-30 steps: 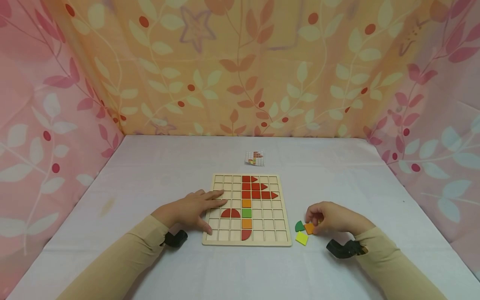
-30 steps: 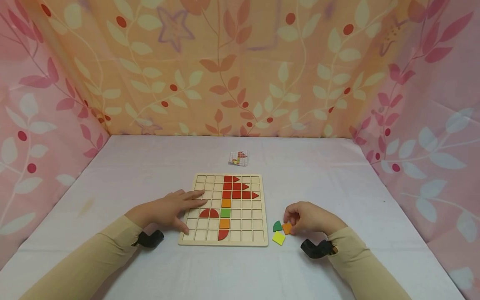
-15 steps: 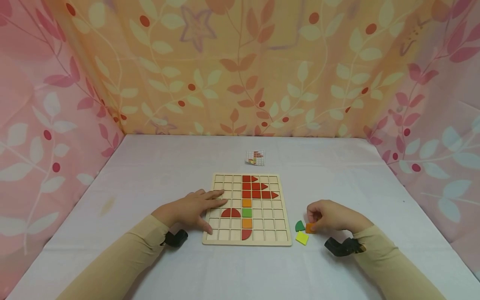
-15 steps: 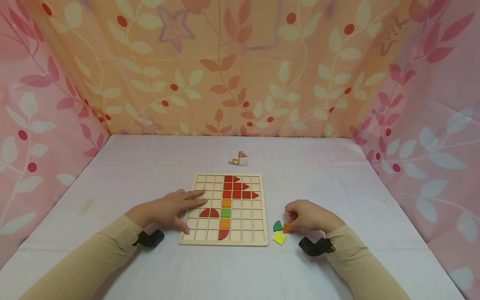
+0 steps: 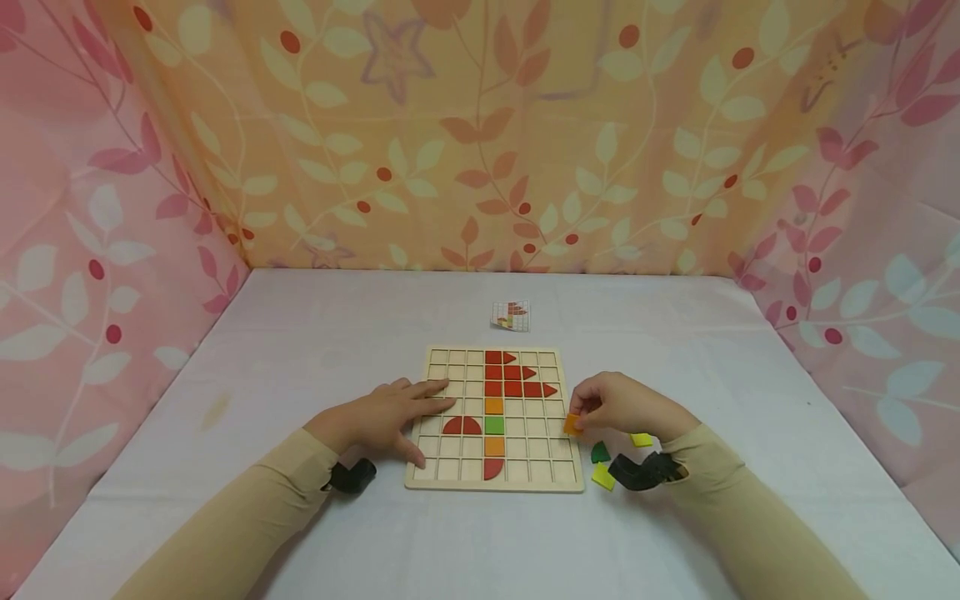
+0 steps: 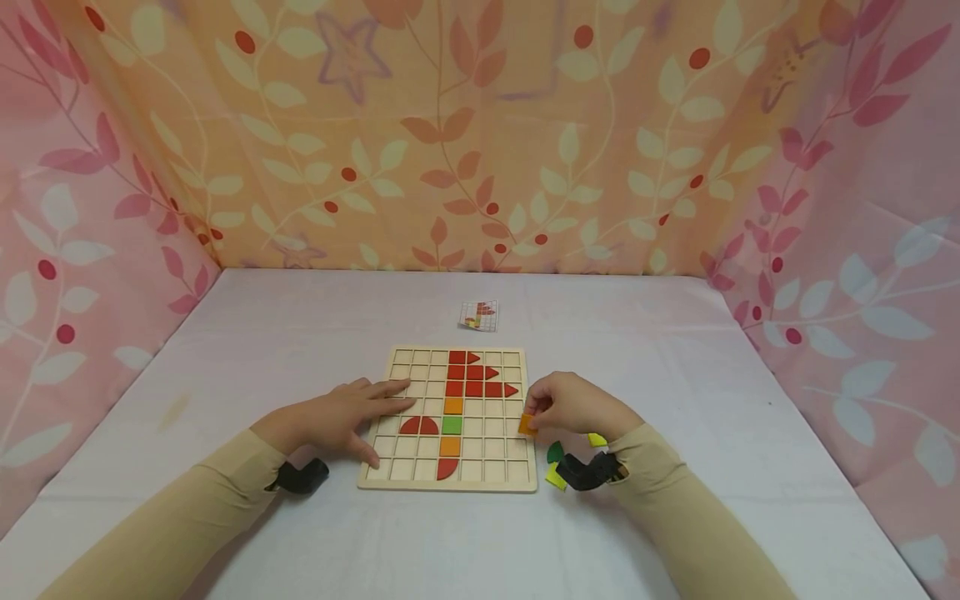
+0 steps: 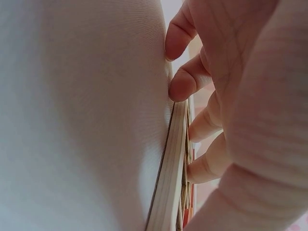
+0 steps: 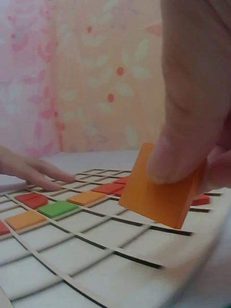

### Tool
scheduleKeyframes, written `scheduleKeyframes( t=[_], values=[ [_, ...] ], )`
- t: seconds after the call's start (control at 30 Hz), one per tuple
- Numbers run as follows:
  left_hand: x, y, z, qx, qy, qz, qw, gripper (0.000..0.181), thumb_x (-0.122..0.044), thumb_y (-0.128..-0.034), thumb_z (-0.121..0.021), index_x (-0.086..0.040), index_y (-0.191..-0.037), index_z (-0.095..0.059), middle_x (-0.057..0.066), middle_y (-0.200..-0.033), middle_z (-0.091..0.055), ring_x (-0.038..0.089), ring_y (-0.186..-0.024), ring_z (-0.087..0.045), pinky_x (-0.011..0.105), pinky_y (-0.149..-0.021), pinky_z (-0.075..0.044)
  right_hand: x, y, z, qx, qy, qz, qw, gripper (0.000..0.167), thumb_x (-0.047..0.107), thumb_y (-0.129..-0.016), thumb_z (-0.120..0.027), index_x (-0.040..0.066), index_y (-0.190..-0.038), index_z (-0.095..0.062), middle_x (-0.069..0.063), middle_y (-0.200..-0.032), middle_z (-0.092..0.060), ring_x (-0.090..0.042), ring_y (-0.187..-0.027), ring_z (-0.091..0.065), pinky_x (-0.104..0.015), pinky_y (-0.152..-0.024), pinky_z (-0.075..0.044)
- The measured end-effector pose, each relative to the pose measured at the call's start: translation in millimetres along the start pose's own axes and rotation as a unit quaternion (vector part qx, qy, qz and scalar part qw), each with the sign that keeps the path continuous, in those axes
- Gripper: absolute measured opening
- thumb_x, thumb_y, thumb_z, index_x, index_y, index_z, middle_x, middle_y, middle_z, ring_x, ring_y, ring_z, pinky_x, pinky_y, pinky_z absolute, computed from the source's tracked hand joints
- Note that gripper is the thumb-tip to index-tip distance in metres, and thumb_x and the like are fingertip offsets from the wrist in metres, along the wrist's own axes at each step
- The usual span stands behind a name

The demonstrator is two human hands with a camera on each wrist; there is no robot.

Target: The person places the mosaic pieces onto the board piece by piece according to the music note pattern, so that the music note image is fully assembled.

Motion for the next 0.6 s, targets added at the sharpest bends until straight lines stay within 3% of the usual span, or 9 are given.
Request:
scheduleKeyframes(
  t=[0.17, 0.6],
  values=[
    [-0.3, -0.5, -0.1, 0.001, 0.002, 0.003, 1.0, 0.097, -0.074, -0.0603, -0.058, -0.037, -0.144, -0.024, -0.008, -0.153, -0.01, 0.02, -0.12, -0.029, 0.043, -0.099, -0.026, 21.5, -17.4, -10.3, -0.004, 0.001, 0.041, 0.9992, 0.007, 0.012, -0.081, -0.068, 0.015, -0.075, -0.067, 0.005, -0.071, -0.058, -0.014, -0.068, -0.05, -0.03, -0.063, -0.041],
    [-0.9, 0.4, 1.3, 0.003, 0.004, -0.002, 1.0, 0.096, -0.073, -0.0614, -0.058, -0.037, -0.144, -0.025, -0.008, -0.153, -0.01, 0.018, -0.118, -0.03, 0.042, -0.097, -0.027, 65.2, -52.0, -40.7, -0.008, 0.001, 0.09, 0.9959, 0.005, 0.016, -0.082, -0.068, 0.012, -0.08, -0.069, 0.008, -0.075, -0.061, -0.01, -0.071, -0.053, -0.027, -0.068, -0.044]
  ],
)
Point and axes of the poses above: each hand's wrist, its own y-axis away from the middle knuckle, its own z-axis out of the back of the hand, x = y × z, the point moved 3 cm from there along -y, towards the middle knuckle
